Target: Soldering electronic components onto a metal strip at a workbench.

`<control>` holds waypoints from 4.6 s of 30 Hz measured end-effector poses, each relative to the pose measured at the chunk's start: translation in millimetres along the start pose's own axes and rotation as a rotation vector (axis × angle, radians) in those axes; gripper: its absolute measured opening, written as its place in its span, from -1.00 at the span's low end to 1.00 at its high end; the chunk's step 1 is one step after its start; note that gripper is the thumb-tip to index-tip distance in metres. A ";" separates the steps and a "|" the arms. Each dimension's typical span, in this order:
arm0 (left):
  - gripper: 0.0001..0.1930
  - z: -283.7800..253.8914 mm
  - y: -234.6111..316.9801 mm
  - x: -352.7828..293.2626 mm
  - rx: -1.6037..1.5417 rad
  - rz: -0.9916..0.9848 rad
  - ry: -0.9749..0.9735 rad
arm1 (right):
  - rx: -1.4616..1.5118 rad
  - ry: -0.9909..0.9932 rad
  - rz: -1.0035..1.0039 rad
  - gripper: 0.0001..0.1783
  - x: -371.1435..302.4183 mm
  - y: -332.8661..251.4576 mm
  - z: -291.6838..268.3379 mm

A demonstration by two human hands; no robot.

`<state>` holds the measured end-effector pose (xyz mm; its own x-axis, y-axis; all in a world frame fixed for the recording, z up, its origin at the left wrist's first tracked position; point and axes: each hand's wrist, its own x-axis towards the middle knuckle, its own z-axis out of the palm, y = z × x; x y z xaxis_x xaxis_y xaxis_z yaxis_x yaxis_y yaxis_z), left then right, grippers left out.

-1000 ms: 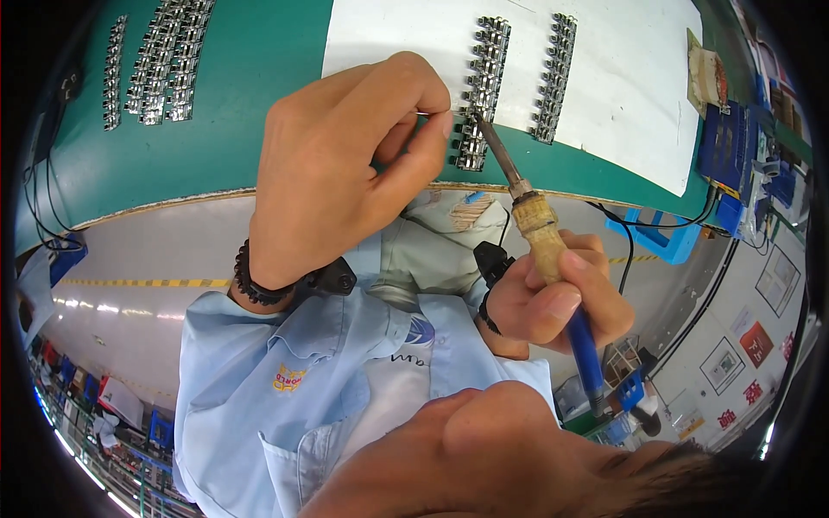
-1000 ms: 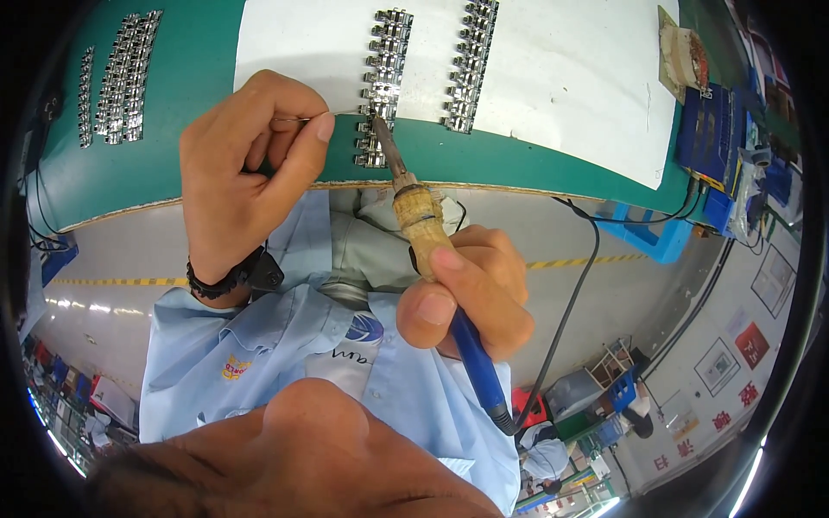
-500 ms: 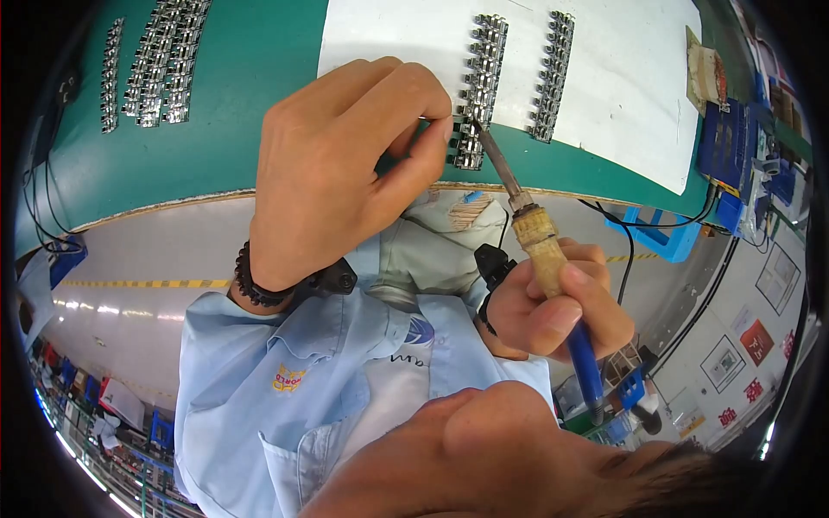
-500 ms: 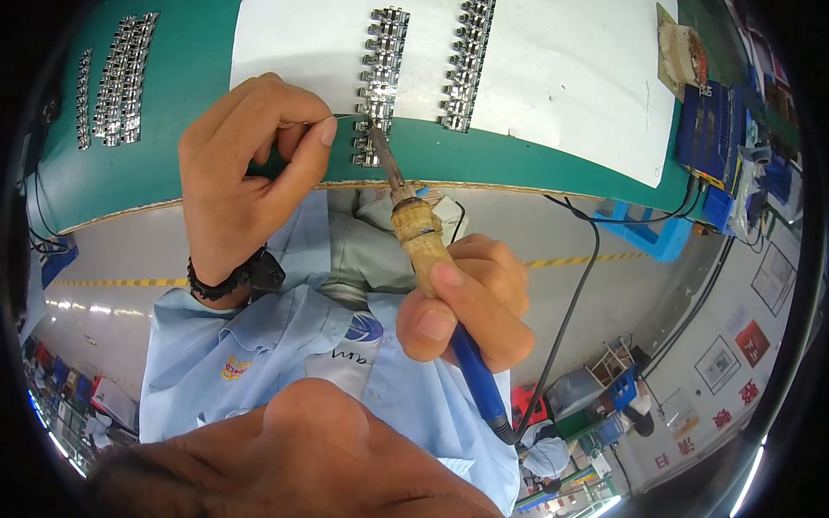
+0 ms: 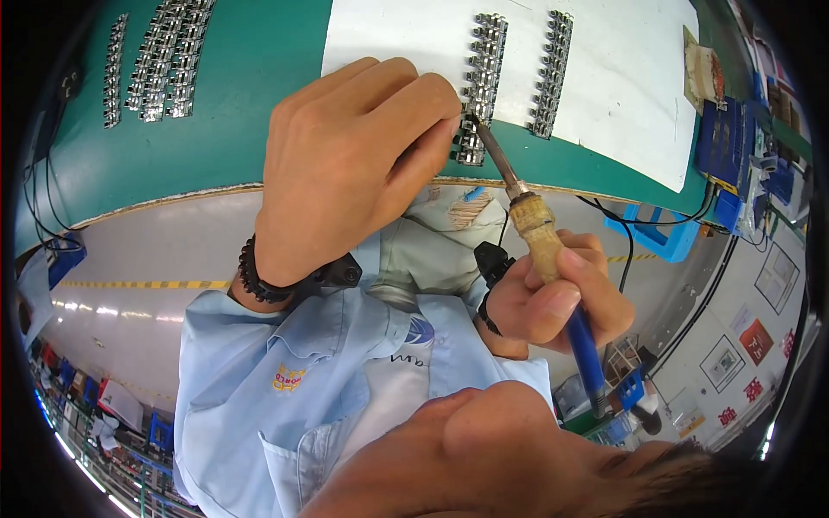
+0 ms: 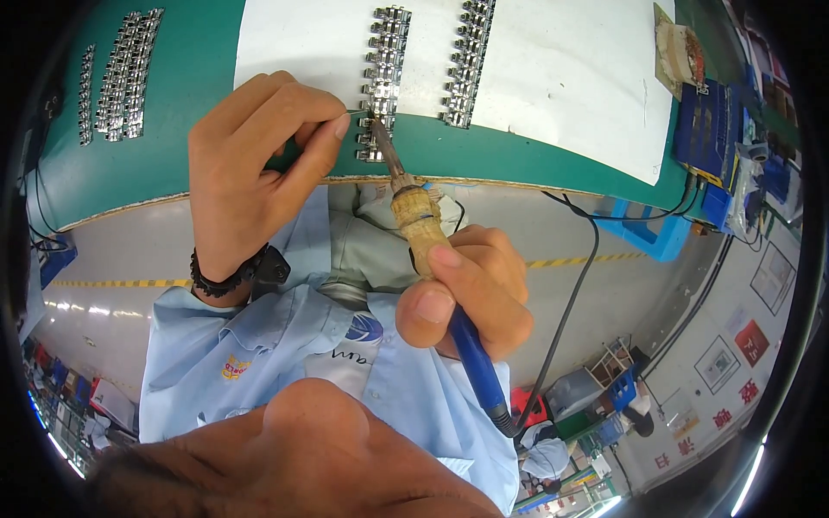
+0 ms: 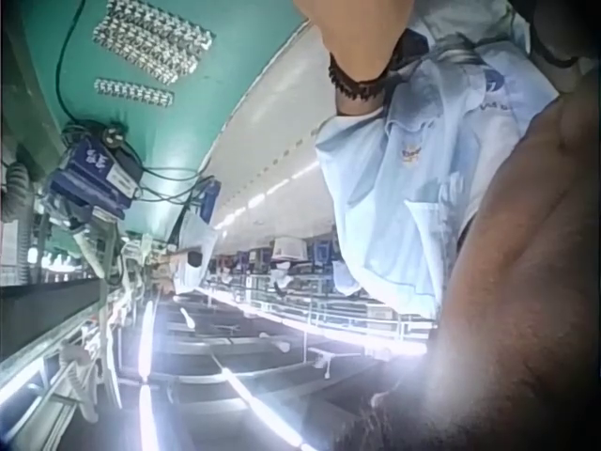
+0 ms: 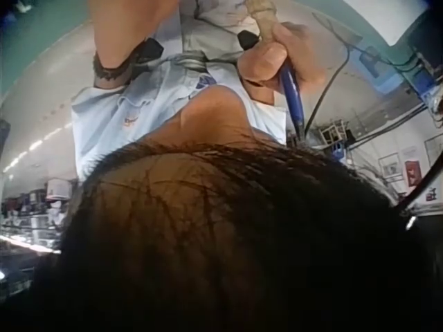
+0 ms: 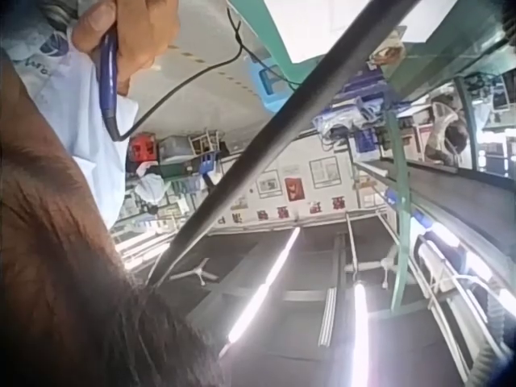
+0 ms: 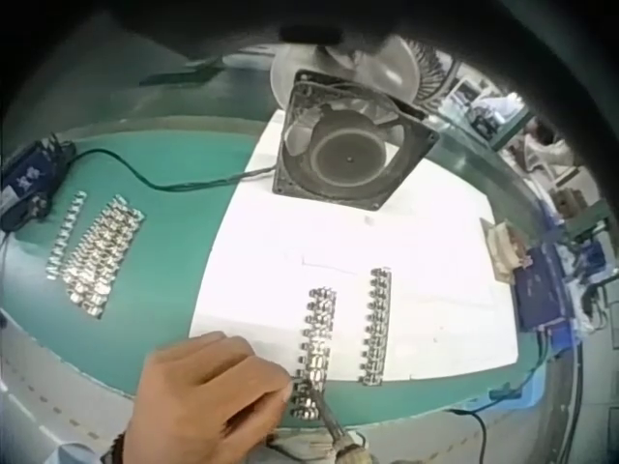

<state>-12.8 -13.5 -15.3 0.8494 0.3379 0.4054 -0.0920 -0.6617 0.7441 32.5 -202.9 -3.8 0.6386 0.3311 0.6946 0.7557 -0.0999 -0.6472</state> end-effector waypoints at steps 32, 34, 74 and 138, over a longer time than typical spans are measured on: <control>-0.90 -9.4 4.4 -7.1 0.078 0.033 0.018 | 0.066 0.121 -0.096 -0.70 -8.5 -2.3 -1.1; -0.90 -14.4 12.0 -14.3 -0.120 -0.195 0.103 | 0.030 0.146 -0.108 -0.69 -10.1 -1.0 -1.4; -0.84 -4.7 0.9 -6.6 -0.048 0.038 -0.037 | -0.007 0.122 0.013 -0.65 -5.7 -6.8 -2.7; -0.68 -1.8 12.8 -9.0 0.168 0.009 -0.069 | -0.012 0.138 -0.049 -0.67 -12.6 -5.6 -11.4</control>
<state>-22.6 -23.8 -8.4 0.8832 0.2885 0.3697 -0.0164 -0.7688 0.6392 21.9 -217.2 -5.4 0.6144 0.2034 0.7624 0.7875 -0.0983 -0.6084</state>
